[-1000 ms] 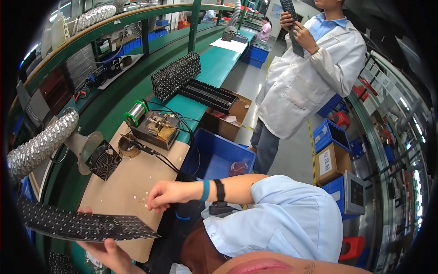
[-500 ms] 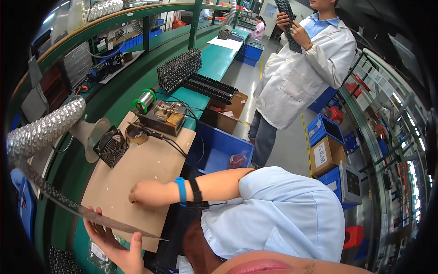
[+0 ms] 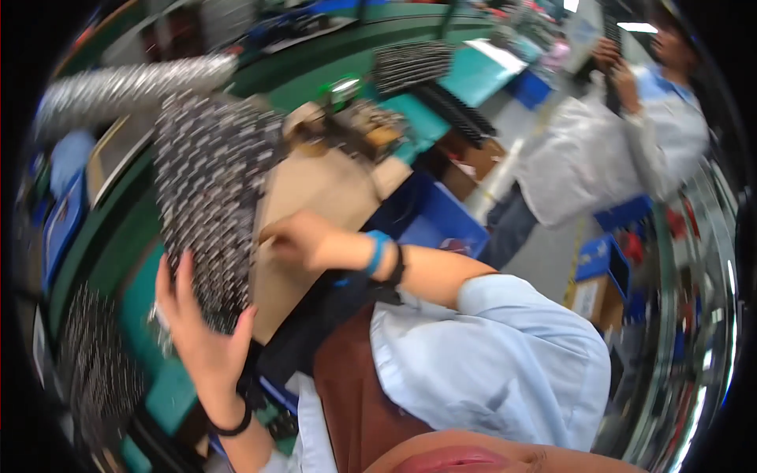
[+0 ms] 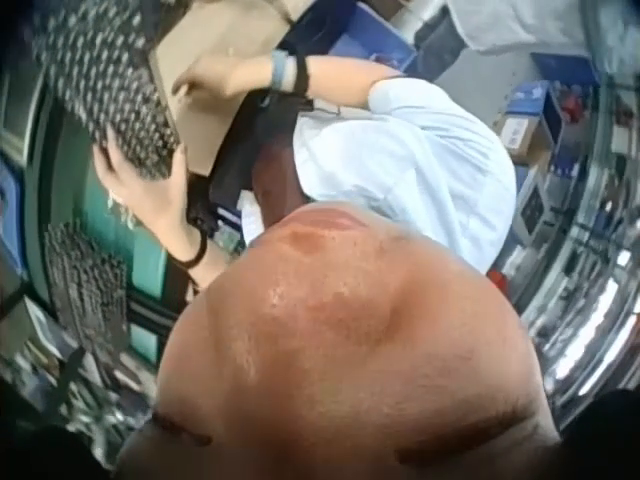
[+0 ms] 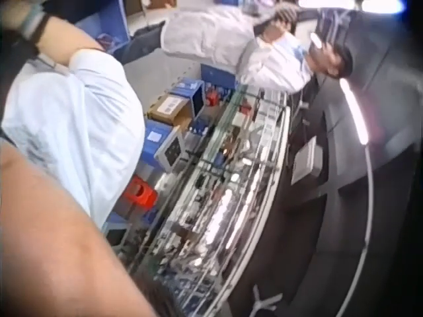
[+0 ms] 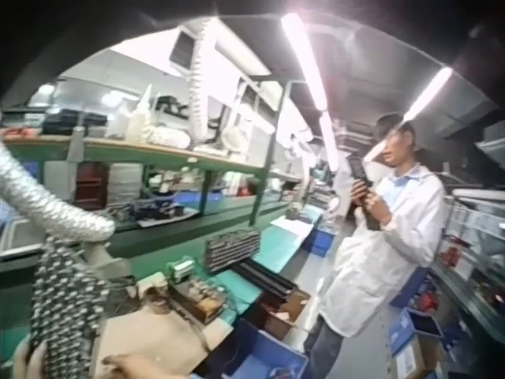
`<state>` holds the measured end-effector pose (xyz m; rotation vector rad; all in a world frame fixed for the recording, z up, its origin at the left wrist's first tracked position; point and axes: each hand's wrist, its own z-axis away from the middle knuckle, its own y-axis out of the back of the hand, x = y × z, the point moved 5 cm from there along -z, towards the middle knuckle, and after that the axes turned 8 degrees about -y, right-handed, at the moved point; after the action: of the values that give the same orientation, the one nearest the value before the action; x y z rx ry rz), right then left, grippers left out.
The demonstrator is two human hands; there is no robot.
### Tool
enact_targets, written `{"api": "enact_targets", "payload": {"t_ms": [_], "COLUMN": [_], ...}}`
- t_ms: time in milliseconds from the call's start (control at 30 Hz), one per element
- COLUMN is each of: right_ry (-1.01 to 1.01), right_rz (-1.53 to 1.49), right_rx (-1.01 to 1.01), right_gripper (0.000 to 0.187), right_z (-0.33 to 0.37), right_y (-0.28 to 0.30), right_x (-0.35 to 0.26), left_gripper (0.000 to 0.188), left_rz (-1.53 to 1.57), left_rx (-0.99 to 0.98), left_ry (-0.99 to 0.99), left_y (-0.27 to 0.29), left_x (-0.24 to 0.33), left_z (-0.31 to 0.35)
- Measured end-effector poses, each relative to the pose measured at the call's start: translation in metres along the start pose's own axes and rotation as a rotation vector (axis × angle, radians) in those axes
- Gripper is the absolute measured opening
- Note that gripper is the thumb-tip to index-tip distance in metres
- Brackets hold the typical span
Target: The person picks up a keyboard circuit board, turns it over, and inserts a small component into a slot by hand. They then pick up a soldering iron and apply it to the component on the board before setting the tool back down.
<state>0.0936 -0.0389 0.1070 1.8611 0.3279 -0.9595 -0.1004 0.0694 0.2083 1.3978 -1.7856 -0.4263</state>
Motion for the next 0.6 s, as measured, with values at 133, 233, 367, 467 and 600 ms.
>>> {"api": "enact_targets", "payload": {"t_ms": [133, 233, 367, 467, 600], "right_ry": [-0.222, -0.234, -0.07, 0.004, 0.007], "right_rz": [-0.509, -0.664, -0.812, -0.794, -0.722], "right_rx": [0.047, 0.064, 0.07, 0.056, 0.023], "right_gripper": [0.022, 0.025, 0.031, 0.033, 0.035], "right_z": [0.032, 0.045, 0.046, 0.047, 0.044], "right_y": [0.053, 0.091, 0.115, 0.134, 0.131], "right_x": [-0.006, -0.025, -0.049, -0.06, -0.059], "left_gripper": [0.096, 0.096, 0.095, 0.095, 0.096], "left_rz": [-0.029, -0.094, -0.201, -0.263, -0.31], "left_rx": [0.014, 0.011, -0.003, -0.012, -0.002], "left_ry": [-0.003, 0.014, -0.011, -0.021, -0.016], "left_y": [-0.002, 0.001, 0.004, 0.011, 0.02], "left_x": [-0.001, 0.005, 0.014, 0.021, 0.033], "left_z": [0.01, 0.014, 0.013, 0.012, 0.011]}}
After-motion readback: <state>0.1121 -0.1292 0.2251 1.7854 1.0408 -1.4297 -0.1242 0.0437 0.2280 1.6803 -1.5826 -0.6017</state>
